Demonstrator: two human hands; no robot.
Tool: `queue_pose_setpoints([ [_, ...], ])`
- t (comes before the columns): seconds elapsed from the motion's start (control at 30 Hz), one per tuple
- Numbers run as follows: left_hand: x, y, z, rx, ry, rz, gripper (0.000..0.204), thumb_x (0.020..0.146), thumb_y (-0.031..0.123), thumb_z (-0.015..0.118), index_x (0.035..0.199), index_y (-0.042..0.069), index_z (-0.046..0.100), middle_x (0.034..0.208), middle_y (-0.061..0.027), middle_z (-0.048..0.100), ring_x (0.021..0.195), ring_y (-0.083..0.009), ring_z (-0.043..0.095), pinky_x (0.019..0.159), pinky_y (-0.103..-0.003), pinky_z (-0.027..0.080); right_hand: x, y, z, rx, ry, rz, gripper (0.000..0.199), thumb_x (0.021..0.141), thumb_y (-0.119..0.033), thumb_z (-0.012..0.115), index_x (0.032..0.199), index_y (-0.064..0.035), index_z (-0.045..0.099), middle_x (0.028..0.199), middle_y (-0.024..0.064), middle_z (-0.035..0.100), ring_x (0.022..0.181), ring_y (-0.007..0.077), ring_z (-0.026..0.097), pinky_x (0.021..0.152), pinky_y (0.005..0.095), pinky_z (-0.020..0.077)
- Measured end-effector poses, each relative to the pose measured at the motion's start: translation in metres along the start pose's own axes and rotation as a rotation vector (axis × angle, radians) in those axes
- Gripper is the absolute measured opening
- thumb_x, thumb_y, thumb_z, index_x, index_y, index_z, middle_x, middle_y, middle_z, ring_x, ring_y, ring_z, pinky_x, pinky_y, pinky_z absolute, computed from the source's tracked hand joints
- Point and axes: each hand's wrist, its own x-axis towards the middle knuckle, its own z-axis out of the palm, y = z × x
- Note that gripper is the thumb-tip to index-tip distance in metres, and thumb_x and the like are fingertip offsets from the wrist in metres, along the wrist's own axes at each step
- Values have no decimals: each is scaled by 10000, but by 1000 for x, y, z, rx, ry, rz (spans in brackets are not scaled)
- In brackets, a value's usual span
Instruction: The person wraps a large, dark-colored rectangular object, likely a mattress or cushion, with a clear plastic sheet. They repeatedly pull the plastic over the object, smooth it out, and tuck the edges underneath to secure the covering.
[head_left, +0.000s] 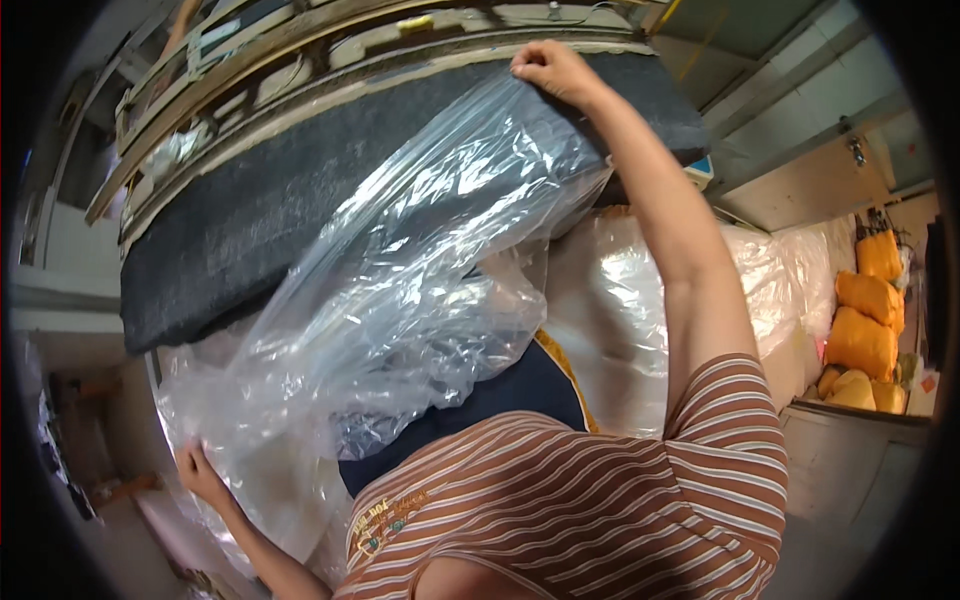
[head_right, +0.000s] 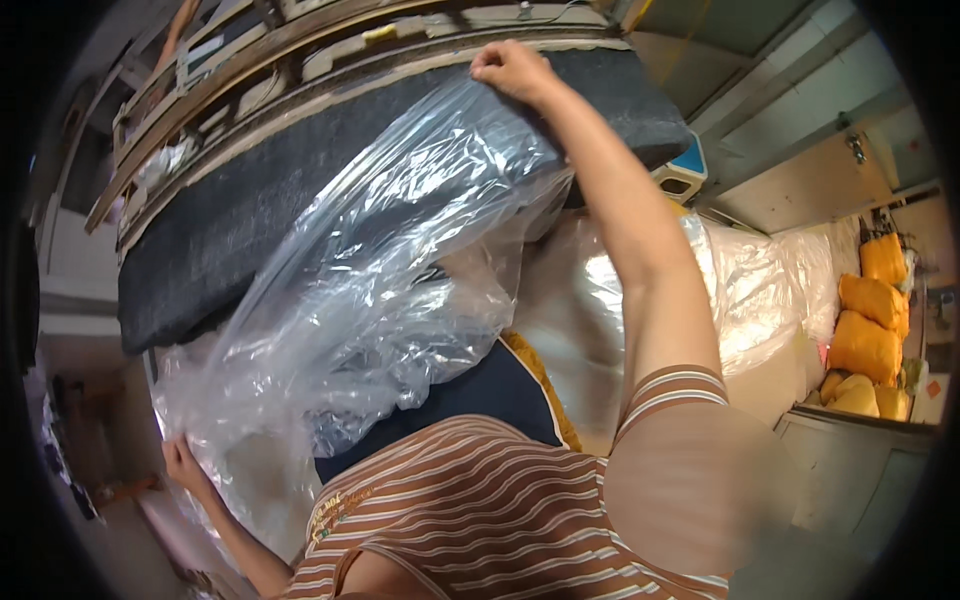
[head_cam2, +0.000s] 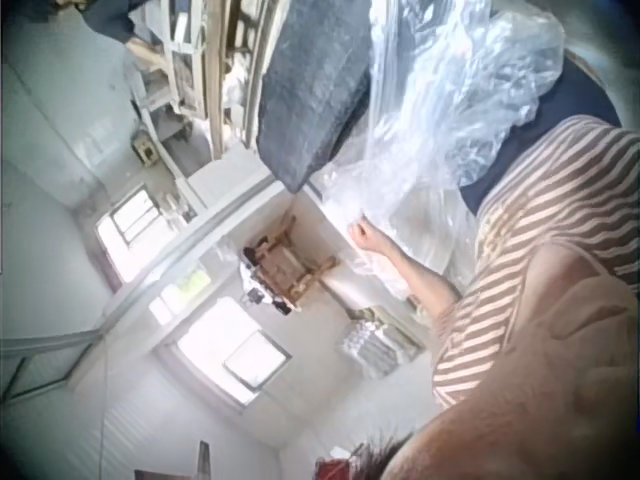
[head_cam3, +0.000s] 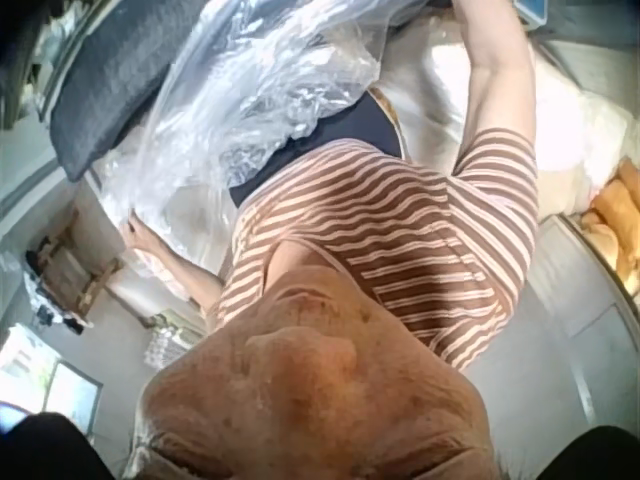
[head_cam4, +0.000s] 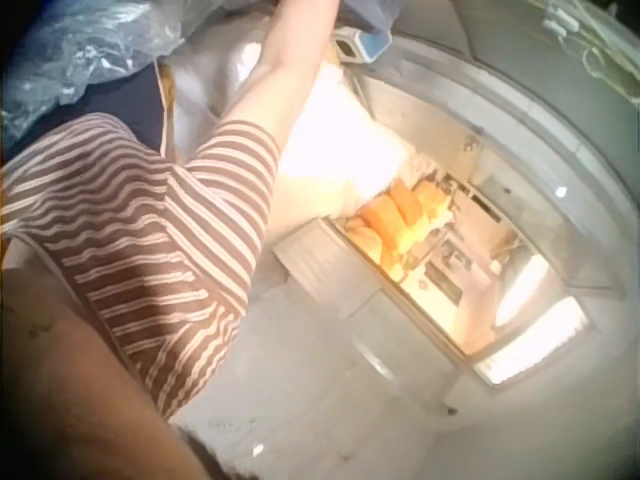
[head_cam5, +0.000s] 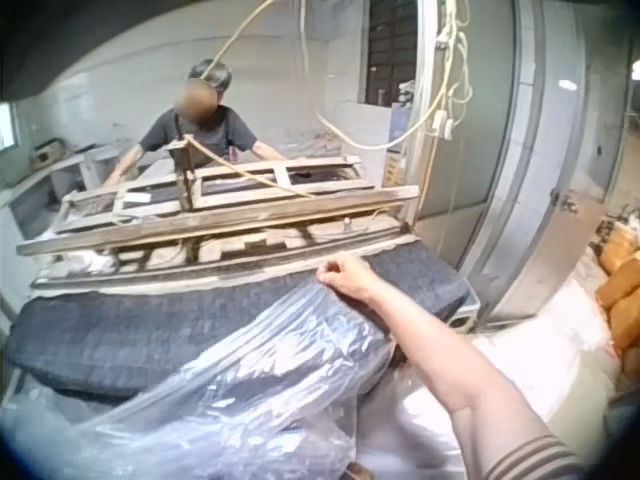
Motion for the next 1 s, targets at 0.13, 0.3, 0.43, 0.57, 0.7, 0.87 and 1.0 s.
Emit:
queue_pose_setpoints([
  [0.13, 70, 21, 7, -720, 194, -278, 281, 964, 225, 510, 1115, -2, 580, 956, -8, 568, 916, -125, 525, 831, -251, 418, 11, -59, -21, 649, 206, 80, 192, 864, -204, 630, 917, -20, 635, 828, 9, 610, 776, 119, 559, 700, 270, 453],
  [0.3, 187, 98, 58, -807, 210, -332, 373, 918, 259, 576, 1236, 69, 532, 1176, -28, 570, 992, -145, 541, 832, -291, 432, 22, -32, -14, 288, 777, 104, 146, 887, -174, 564, 933, -36, 555, 852, 79, 627, 767, 158, 587, 681, 306, 456],
  [0.43, 247, 78, 164, -386, 229, 59, 282, 913, 261, 577, 1014, 12, 664, 920, -28, 667, 861, -102, 571, 792, -259, 443, 10, -3, 10, -4, 878, 205, 194, 856, -215, 591, 917, -32, 568, 823, 114, 644, 763, 224, 610, 722, 347, 467],
  [0.57, 276, 93, 186, -459, 160, -21, 293, 890, 288, 608, 996, 29, 695, 881, -46, 692, 815, -96, 592, 779, -249, 443, 13, 6, 10, -49, 814, 218, 215, 838, -239, 613, 875, -27, 610, 797, 118, 652, 758, 246, 615, 732, 352, 468],
  [0.7, 313, 97, 211, -470, 145, -22, 334, 841, 348, 662, 981, 50, 714, 886, -34, 698, 833, -93, 598, 775, -231, 439, 25, 21, 1, -161, 788, 244, 230, 833, -251, 619, 859, -25, 648, 780, 117, 661, 737, 236, 623, 719, 352, 474],
  [0.87, 337, 96, 230, -551, 126, -9, 317, 813, 360, 675, 957, 81, 718, 868, -18, 687, 798, -82, 587, 748, -239, 437, 33, 25, -3, -135, 786, 286, 269, 803, -297, 640, 842, -31, 657, 787, 113, 659, 734, 252, 614, 721, 364, 473],
  [1.0, 338, 115, 225, -321, 163, -73, 314, 786, 354, 683, 860, 49, 666, 772, -7, 639, 742, -85, 557, 710, -249, 431, 34, 29, -8, -263, 823, 336, 334, 768, -322, 657, 894, -23, 577, 947, 148, 568, 875, 291, 555, 817, 395, 432],
])
